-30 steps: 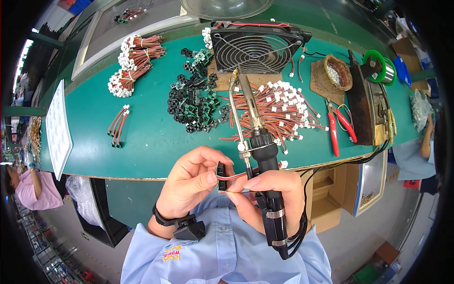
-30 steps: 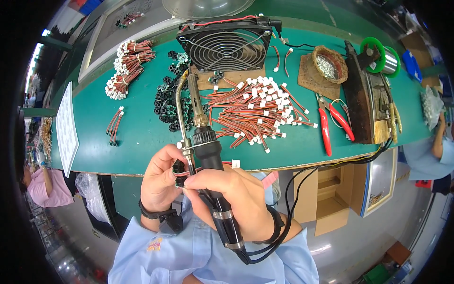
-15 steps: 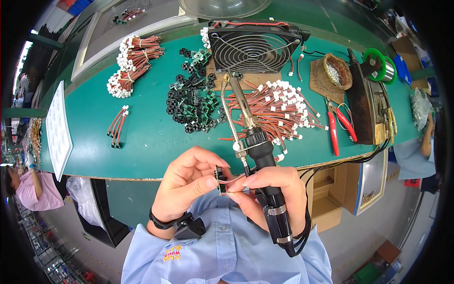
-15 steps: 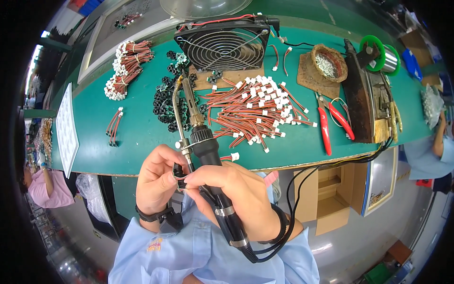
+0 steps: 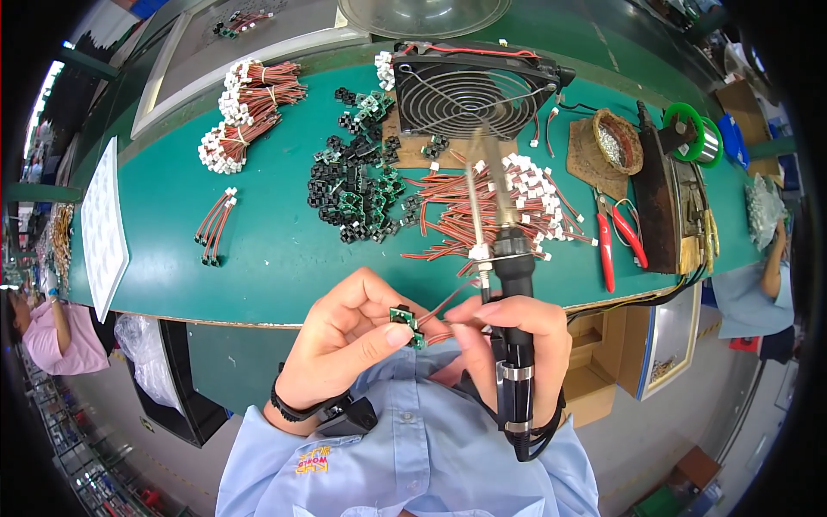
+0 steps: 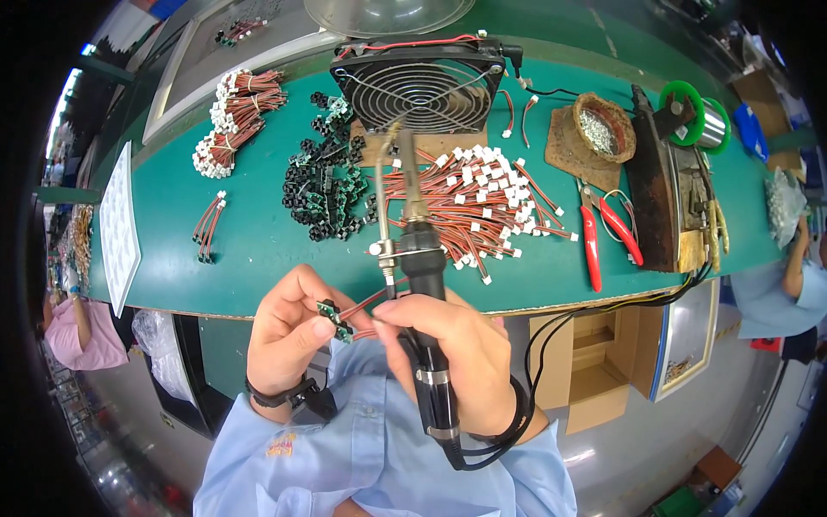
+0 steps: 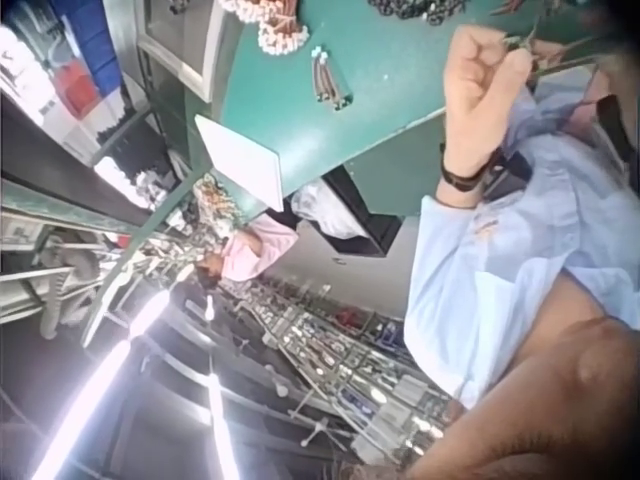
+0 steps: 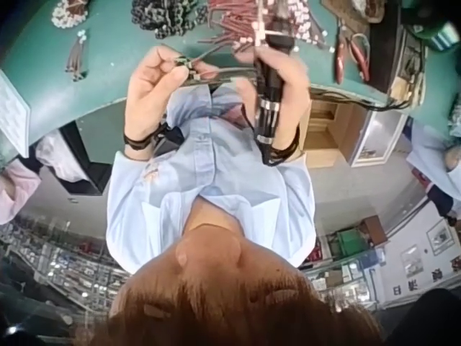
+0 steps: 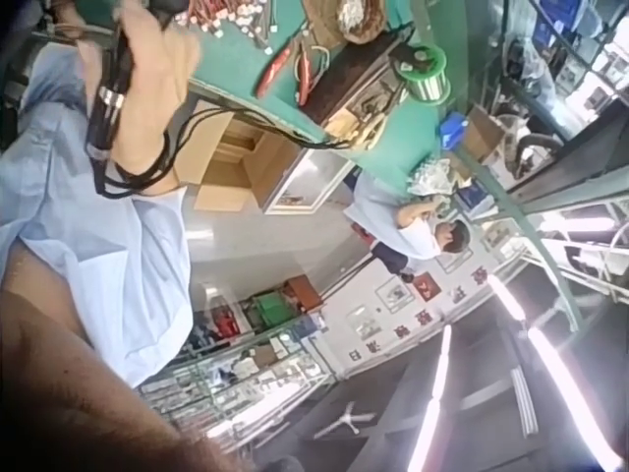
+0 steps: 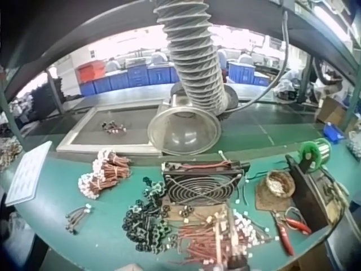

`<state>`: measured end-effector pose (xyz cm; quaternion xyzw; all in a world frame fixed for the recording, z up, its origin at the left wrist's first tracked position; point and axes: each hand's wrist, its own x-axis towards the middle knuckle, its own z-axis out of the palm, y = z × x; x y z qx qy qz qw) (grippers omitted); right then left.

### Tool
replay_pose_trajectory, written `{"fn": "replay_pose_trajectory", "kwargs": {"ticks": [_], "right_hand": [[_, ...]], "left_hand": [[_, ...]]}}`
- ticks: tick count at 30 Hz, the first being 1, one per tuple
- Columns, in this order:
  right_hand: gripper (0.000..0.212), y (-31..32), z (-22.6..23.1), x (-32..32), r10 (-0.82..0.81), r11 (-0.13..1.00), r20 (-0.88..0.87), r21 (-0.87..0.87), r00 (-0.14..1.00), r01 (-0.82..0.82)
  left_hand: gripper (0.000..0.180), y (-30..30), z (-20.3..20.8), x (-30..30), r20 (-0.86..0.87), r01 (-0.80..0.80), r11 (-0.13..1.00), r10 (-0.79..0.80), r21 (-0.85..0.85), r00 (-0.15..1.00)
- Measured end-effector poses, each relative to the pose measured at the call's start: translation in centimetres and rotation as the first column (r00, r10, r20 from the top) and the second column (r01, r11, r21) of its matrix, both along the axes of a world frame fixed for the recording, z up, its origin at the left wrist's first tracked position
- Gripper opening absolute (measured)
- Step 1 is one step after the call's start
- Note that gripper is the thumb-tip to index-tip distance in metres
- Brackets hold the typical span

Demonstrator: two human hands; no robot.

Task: The person picks up a circuit board and a wire, joins them using a soldering iron, and then trims the excess wire with pliers. This process is repeated for several assemblies before they are set down on the table.

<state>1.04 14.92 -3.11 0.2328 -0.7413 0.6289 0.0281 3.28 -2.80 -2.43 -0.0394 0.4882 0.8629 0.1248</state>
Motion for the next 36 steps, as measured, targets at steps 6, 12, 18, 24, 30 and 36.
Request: {"fn": "replay_pose_trajectory", "kwargs": {"ticks": [6, 12, 18, 24, 30, 36], "right_hand": [[0.044, 2.0, -0.8, 0.8, -0.304, 0.949, -0.227, 0.014, 0.925, 0.315], [0.049, 4.1, -1.0, 1.9, -0.112, 0.968, -0.392, 0.165, 0.913, 0.189], [0.042, 3.9, -0.9, 2.3, 0.074, 0.954, -0.302, 0.298, 0.951, 0.021], [0.042, 3.7, -0.9, 2.1, 0.081, 0.959, -0.281, 0.285, 0.956, 0.003], [0.043, 3.7, -0.7, 2.1, 0.092, 0.953, -0.266, 0.301, 0.96, -0.008], [0.043, 3.8, -0.6, 2.2, 0.101, 0.947, -0.267, 0.321, 0.958, -0.011]], "left_hand": [[0.016, 0.0, -1.0, -0.7, -0.022, -0.137, 0.989, 0.136, -0.05, 0.99], [0.012, -0.2, -1.6, -0.8, -0.129, -0.318, 0.933, 0.299, -0.17, 0.946], [0.013, -0.2, -1.3, -0.9, -0.128, -0.338, 0.921, 0.317, -0.196, 0.94], [0.015, -0.3, -1.7, -0.9, -0.218, -0.36, 0.879, 0.302, -0.313, 0.928], [0.016, -0.6, -1.8, -0.8, -0.268, -0.353, 0.849, 0.262, -0.394, 0.927], [0.016, -0.6, -1.8, -0.7, -0.278, -0.365, 0.834, 0.267, -0.413, 0.923]]}}
